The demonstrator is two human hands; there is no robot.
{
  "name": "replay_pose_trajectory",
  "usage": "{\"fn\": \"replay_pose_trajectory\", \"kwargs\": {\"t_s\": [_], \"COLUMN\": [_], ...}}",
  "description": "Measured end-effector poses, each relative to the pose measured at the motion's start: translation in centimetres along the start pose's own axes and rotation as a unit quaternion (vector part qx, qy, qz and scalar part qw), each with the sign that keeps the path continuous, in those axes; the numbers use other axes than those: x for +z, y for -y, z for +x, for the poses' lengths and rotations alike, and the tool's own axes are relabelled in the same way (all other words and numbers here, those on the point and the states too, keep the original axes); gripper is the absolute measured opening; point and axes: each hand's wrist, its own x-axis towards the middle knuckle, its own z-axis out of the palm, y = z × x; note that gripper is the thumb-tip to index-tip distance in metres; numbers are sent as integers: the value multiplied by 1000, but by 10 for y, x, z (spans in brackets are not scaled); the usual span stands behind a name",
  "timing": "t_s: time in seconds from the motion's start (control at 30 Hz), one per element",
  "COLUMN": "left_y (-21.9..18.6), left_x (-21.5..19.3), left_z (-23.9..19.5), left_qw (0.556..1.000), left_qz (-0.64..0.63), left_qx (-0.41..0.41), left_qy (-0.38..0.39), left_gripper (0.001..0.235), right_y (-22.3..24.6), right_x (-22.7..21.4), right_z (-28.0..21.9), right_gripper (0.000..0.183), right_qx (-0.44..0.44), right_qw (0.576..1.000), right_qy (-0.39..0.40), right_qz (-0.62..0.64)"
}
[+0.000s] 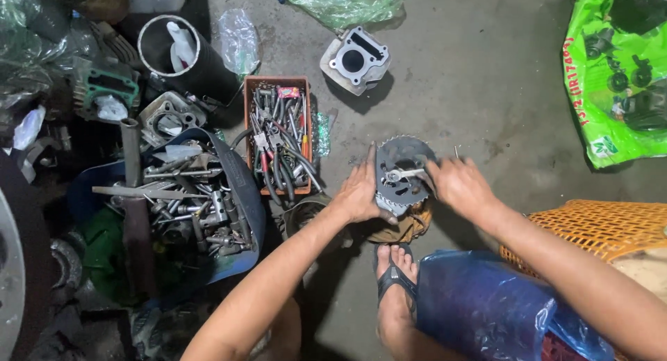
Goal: Cleaning and inspecting motorcycle engine components using a small tool
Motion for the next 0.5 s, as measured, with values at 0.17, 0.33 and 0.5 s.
{"fn": "replay_pose_trajectory", "kwargs": {"t_s": [0.17, 0.33, 0.5], "left_y": [2, 9, 11], "left_x": [1, 9, 12], "left_z": [-2, 9, 15], "left_qw": [1000, 1000, 1000], "left_qz": [-2, 19, 22], "left_qx": [4, -1, 11], "left_qy": [5, 4, -18], "left_gripper": [131, 133, 134], "right_y": [47, 103, 128], "right_x": [-22, -30, 7], "right_z": [-31, -20, -13], "right_gripper": [30, 29, 40], "right_qx": [133, 371, 452], "right_qw": [973, 792, 695], "right_qy": [126, 125, 79], "right_qz": [142, 469, 553]}}
